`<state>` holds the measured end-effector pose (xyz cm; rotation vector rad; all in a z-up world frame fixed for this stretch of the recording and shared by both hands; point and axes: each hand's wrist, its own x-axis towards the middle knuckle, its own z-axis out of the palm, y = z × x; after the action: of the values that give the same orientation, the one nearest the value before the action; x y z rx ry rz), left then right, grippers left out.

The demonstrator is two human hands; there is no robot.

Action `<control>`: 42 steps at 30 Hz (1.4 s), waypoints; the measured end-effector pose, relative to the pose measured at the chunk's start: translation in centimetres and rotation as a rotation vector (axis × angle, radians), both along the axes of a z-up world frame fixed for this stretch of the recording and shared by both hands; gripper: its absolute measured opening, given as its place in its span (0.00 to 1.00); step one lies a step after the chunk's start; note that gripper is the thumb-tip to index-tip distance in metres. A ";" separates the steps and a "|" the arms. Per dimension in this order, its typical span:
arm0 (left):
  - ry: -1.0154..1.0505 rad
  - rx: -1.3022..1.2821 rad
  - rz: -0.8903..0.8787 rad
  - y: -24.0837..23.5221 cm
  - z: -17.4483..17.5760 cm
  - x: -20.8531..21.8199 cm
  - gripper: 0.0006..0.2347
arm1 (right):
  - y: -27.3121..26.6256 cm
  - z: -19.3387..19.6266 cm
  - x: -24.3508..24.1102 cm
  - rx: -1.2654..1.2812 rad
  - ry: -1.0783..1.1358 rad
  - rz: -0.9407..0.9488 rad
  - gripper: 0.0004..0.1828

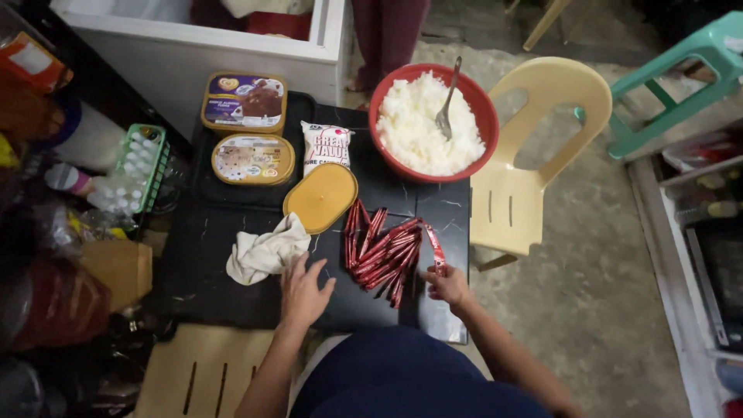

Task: Separating individual coffee sachets from a long continuous strip by tearing them along the perforated edges.

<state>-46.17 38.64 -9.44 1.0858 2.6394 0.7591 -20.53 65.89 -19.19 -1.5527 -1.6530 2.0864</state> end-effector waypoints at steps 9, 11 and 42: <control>-0.239 0.420 -0.325 10.9 12.0 1.2 0.41 | -0.1 25.7 -3.8 0.008 0.226 0.369 0.25; -0.214 0.479 -0.392 13.0 12.6 1.0 0.45 | 0.2 30.1 -3.9 -0.005 0.267 0.481 0.27; -0.173 0.418 -0.909 12.0 23.0 2.0 0.22 | 2.3 34.0 -3.5 0.310 0.265 1.009 0.15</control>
<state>-44.13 50.65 13.59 1.9758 1.5685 1.0963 -24.05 68.22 14.84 -0.2935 -2.7882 2.0236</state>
